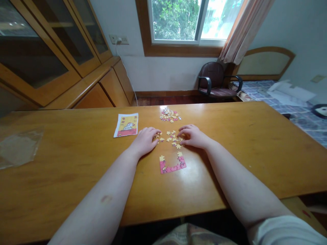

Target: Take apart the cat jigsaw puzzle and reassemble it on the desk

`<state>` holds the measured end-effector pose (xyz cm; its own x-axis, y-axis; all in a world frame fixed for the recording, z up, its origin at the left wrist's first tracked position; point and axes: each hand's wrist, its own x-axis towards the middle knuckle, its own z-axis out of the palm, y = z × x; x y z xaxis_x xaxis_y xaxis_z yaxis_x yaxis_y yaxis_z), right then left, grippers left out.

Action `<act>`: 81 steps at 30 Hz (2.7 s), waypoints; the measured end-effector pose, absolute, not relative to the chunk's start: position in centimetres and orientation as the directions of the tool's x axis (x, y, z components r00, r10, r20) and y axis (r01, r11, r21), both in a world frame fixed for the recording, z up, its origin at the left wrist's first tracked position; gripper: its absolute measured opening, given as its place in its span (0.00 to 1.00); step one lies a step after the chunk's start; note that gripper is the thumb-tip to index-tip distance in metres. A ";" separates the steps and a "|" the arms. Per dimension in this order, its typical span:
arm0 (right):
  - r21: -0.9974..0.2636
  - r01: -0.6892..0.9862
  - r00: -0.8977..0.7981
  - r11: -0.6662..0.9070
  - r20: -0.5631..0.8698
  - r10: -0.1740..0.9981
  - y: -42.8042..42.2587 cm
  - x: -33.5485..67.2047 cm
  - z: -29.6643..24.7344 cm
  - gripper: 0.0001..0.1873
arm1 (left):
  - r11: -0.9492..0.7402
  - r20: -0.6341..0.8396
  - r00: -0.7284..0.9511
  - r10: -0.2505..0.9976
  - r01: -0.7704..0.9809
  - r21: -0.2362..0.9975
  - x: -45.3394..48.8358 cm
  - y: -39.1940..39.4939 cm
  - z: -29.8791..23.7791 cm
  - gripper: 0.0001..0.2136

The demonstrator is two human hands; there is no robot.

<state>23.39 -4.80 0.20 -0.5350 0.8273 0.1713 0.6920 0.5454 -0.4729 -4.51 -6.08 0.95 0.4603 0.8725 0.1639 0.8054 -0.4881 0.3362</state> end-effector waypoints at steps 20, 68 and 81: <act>-0.447 0.668 -0.544 0.595 0.252 0.800 -4.8 22.3 -0.6 0.10 | -0.596 0.159 0.582 0.797 0.718 0.359 -3.6 -6.8 1.3 0.08; -0.774 0.571 -0.443 0.274 -0.010 0.897 -5.3 21.7 0.1 0.06 | -0.680 0.068 0.733 0.677 0.588 0.437 -2.3 -7.7 1.4 0.12; -0.629 0.681 -0.472 0.375 0.014 0.881 -6.0 20.1 0.6 0.05 | -0.681 0.068 0.734 0.676 0.586 0.440 -2.3 -7.8 1.5 0.12</act>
